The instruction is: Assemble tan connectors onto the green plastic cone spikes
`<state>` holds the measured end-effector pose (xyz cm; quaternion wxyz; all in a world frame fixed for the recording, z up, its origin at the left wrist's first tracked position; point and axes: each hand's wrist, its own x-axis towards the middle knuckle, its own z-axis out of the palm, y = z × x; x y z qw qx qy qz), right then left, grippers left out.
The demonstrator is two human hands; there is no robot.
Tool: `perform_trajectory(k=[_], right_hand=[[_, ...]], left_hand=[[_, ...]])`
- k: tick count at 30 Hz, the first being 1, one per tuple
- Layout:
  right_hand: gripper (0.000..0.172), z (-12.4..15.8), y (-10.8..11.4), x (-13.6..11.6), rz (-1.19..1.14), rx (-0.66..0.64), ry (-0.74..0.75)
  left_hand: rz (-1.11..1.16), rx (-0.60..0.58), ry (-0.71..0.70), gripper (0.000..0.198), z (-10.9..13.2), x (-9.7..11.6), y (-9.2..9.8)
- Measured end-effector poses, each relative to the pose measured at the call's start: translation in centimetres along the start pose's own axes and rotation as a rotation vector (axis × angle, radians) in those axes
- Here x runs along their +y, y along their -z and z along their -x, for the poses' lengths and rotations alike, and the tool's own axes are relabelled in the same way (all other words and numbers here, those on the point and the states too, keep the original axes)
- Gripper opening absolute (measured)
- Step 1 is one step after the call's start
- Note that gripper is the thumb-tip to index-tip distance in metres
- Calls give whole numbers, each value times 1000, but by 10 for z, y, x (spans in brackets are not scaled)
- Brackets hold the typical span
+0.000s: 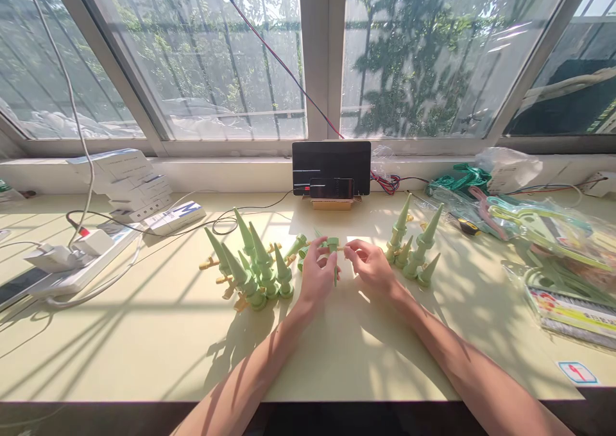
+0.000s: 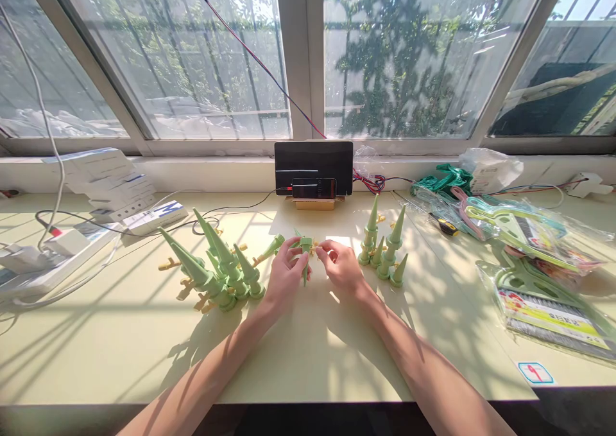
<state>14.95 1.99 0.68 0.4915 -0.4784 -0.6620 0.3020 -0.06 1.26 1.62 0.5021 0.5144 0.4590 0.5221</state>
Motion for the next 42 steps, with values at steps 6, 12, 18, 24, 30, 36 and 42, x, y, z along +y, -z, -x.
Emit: perform_trajectory(k=[6,12,18,24,30,36,42], right_hand=[[37,0,0,2,-2,-3,-2],[34,1,-1,4,-40,10,-28],[36,1,-1,1,-71,8,-94],[41,1,0,-2,-74,-14,-131],[52,1,0,-1,-85,-34,-160],[54,0,-2,3,-144,-58,-191],[49,1,-1,5,-145,-62,-165]], left_hand=[[-11,-23,-18,46,1,0,0],[-40,-32,-31,43,2,-1,1],[-61,-38,-45,42,2,0,1],[-66,-44,-65,43,2,1,1],[-79,-57,-77,42,2,-2,1],[-88,-58,-83,43,2,-1,1],[-95,-54,-79,47,3,0,1]])
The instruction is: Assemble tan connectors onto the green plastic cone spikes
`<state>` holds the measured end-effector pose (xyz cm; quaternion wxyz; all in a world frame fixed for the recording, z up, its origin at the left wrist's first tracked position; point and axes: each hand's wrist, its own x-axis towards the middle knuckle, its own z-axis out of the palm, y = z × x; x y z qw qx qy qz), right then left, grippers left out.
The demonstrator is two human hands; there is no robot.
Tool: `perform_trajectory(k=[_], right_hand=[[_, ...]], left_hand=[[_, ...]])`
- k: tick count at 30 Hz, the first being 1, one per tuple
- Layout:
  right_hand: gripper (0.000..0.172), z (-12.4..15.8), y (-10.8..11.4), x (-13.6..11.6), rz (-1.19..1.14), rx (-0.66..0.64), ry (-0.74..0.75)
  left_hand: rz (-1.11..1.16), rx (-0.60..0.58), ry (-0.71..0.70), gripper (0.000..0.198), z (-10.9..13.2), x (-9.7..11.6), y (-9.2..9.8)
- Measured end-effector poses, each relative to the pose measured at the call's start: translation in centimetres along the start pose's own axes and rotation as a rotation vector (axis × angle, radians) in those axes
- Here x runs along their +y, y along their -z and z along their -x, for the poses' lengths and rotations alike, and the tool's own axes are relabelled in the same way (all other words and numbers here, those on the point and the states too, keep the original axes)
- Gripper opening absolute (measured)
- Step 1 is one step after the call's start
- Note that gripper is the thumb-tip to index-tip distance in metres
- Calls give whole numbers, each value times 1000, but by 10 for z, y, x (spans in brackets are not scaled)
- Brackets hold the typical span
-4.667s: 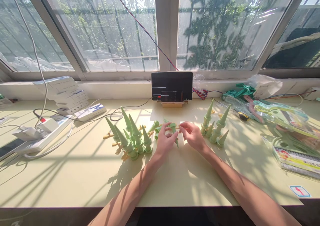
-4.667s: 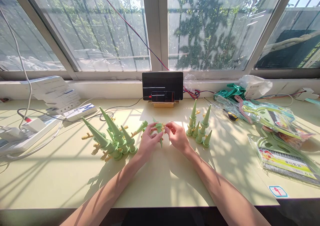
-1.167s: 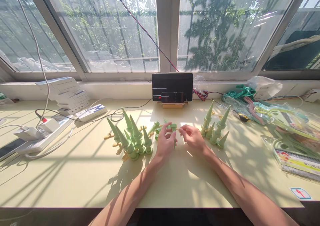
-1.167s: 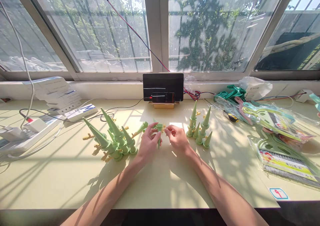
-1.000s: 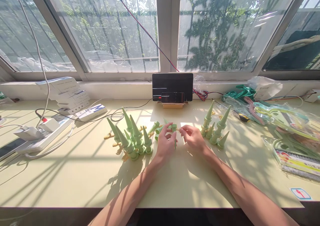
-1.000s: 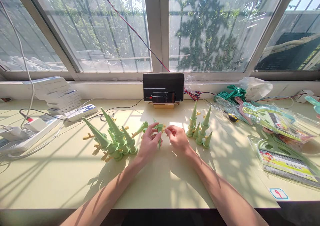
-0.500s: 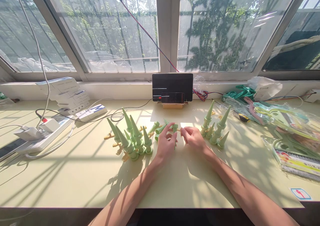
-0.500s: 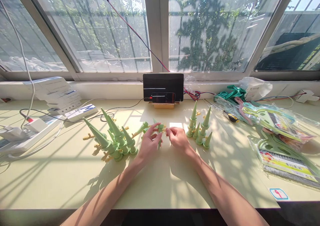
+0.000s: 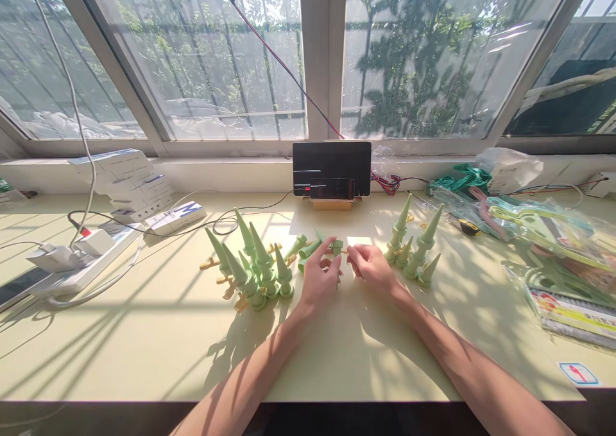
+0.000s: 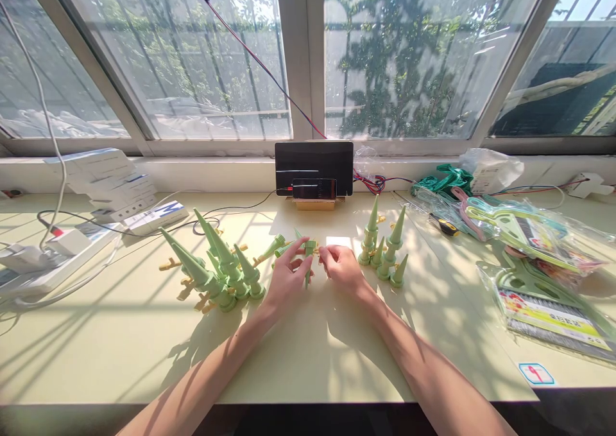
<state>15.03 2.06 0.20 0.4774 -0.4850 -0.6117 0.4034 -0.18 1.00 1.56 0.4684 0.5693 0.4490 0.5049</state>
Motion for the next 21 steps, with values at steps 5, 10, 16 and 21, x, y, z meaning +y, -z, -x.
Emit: perform_trajectory(k=[5,10,16,21], right_hand=[[47,-1,1,0,30,13,29],[42,-1,3,-1,85,9,53],[36,-2,2,0,104,1,52],[36,-3,2,0,105,8,56]], left_hand=[[-8,-9,30,51,-1,0,0],[2,-3,76,53,-1,0,0],[-22,8,93,55,-2,1,0],[-56,-10,103,63,-2,3,0]])
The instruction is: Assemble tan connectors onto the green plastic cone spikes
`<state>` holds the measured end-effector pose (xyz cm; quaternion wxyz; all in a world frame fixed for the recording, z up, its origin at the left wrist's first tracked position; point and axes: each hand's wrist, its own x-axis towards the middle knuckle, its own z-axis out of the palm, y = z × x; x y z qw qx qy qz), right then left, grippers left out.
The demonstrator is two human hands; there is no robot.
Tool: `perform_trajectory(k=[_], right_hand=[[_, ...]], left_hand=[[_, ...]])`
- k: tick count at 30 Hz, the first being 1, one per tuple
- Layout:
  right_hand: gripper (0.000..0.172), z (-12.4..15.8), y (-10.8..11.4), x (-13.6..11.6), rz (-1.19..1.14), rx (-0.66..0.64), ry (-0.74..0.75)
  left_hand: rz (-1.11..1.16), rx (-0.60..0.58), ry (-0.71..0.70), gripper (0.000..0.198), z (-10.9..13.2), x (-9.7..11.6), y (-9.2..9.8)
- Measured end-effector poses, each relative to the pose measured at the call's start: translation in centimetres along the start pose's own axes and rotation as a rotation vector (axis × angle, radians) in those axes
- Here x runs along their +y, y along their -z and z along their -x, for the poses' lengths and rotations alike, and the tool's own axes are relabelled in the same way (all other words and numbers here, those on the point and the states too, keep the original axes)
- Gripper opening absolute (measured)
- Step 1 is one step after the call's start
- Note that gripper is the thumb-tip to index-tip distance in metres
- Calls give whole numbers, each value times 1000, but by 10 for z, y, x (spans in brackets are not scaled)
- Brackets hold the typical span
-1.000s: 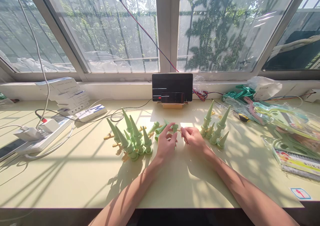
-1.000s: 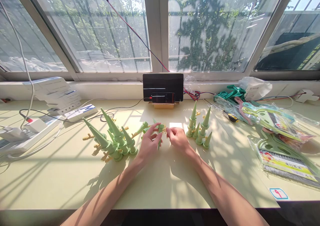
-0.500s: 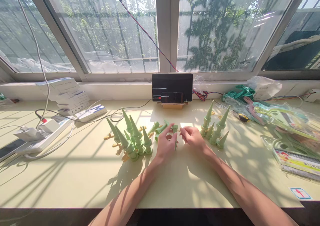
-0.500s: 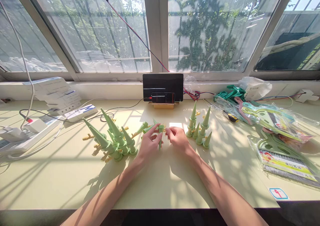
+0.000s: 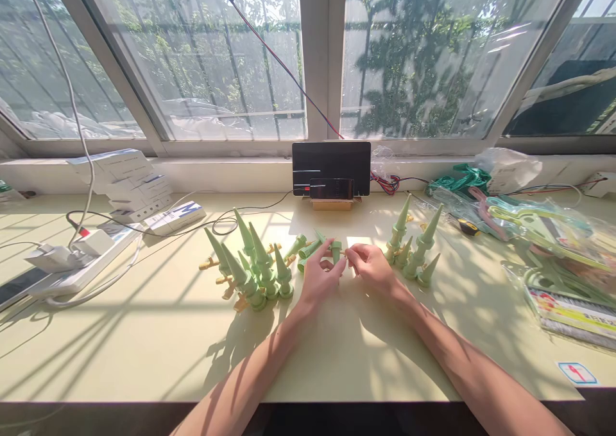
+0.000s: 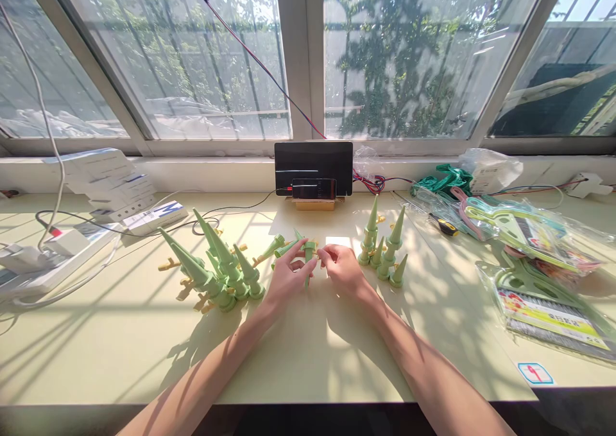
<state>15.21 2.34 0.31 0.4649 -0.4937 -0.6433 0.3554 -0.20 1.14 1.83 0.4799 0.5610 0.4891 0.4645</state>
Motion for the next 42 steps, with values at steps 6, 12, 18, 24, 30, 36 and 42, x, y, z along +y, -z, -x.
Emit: perform_trajectory(k=[6,12,18,24,30,36,42], right_hand=[[35,1,0,0,10,-7,15],[28,1,0,1,78,0,60],[29,1,1,1,110,14,80],[31,-1,0,1,-18,-7,-35],[47,-4,3,2,-332,-143,-198],[56,-3,3,-2,-373,-154,-211],[46,-4,0,7,-166,-77,-121]], left_hand=[[8,-14,7,67,0,-2,0],[-17,-3,4,65,-1,-4,1],[31,-2,-13,59,-2,-7,0],[19,-6,-71,51,0,-4,0],[-10,-24,-127,49,4,-2,-1],[-21,-5,-150,48,4,-2,-1],[-6,-3,-108,52,3,-2,-1]])
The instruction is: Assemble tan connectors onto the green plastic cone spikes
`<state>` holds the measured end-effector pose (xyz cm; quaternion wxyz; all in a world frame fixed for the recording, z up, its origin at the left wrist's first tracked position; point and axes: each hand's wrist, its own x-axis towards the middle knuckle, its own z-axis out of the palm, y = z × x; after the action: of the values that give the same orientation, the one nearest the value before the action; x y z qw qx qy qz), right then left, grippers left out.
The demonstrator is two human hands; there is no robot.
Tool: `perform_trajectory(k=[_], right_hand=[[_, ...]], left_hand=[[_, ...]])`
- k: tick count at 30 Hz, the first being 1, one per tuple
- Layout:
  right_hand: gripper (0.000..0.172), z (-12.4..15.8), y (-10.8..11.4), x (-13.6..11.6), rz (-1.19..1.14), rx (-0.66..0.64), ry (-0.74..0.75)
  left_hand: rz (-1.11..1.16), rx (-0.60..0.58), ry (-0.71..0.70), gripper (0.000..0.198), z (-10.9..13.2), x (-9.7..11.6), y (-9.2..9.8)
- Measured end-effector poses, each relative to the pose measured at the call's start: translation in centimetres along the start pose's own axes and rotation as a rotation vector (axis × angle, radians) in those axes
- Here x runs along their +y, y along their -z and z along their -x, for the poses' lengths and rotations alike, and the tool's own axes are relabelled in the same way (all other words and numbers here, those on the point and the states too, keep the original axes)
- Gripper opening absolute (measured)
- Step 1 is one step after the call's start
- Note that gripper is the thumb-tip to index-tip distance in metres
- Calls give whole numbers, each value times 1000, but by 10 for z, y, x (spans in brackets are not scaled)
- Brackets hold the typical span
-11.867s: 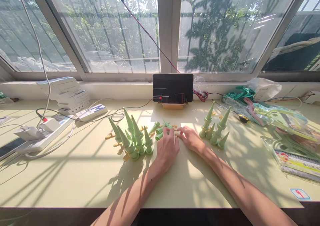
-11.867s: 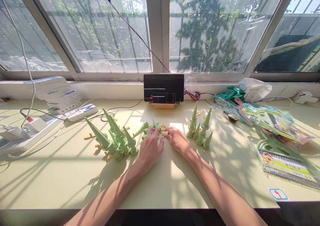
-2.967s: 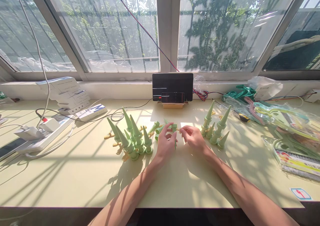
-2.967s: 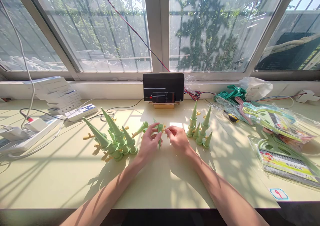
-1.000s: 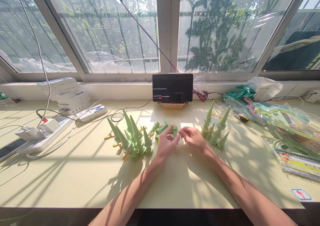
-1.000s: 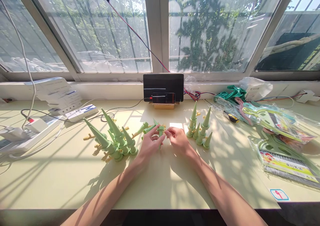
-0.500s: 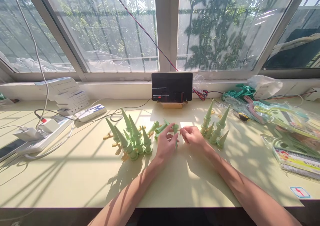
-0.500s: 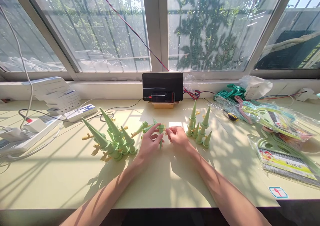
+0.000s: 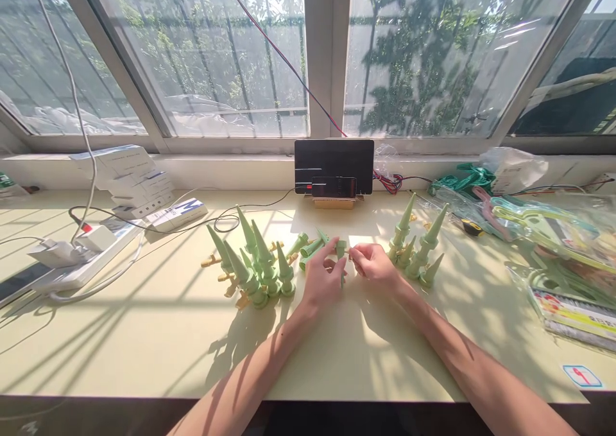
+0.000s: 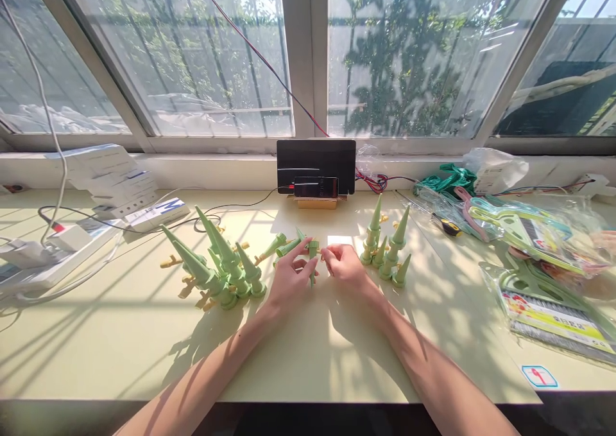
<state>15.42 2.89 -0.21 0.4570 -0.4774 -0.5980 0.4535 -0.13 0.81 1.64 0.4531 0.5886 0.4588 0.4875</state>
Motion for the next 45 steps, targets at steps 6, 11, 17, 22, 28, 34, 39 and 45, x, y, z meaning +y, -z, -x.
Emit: perform_trajectory(k=[6,11,17,22,28,34,39,45], right_hand=[[30,5,2,-3,344,118,239],[31,4,0,-1,320,121,177],[45,3,0,-5,-61,-29,-56],[52,4,0,-8,-165,-75,-95],[41,2,-1,0,28,-7,5],[28,6,1,-8,383,124,262],[30,5,0,-5,319,101,172],[40,2,0,-2,-25,-35,-58]], left_hand=[[13,-18,51,55,-3,-3,1],[-6,-9,15,49,-2,-3,1],[-25,-17,-39,47,-1,-4,0],[-26,-13,-51,50,-1,-7,0],[-30,-15,-32,54,-2,-8,0],[-10,-28,3,55,-3,-9,1],[-13,-23,-10,56,-3,-9,2],[-15,-23,-31,53,-2,-8,1]])
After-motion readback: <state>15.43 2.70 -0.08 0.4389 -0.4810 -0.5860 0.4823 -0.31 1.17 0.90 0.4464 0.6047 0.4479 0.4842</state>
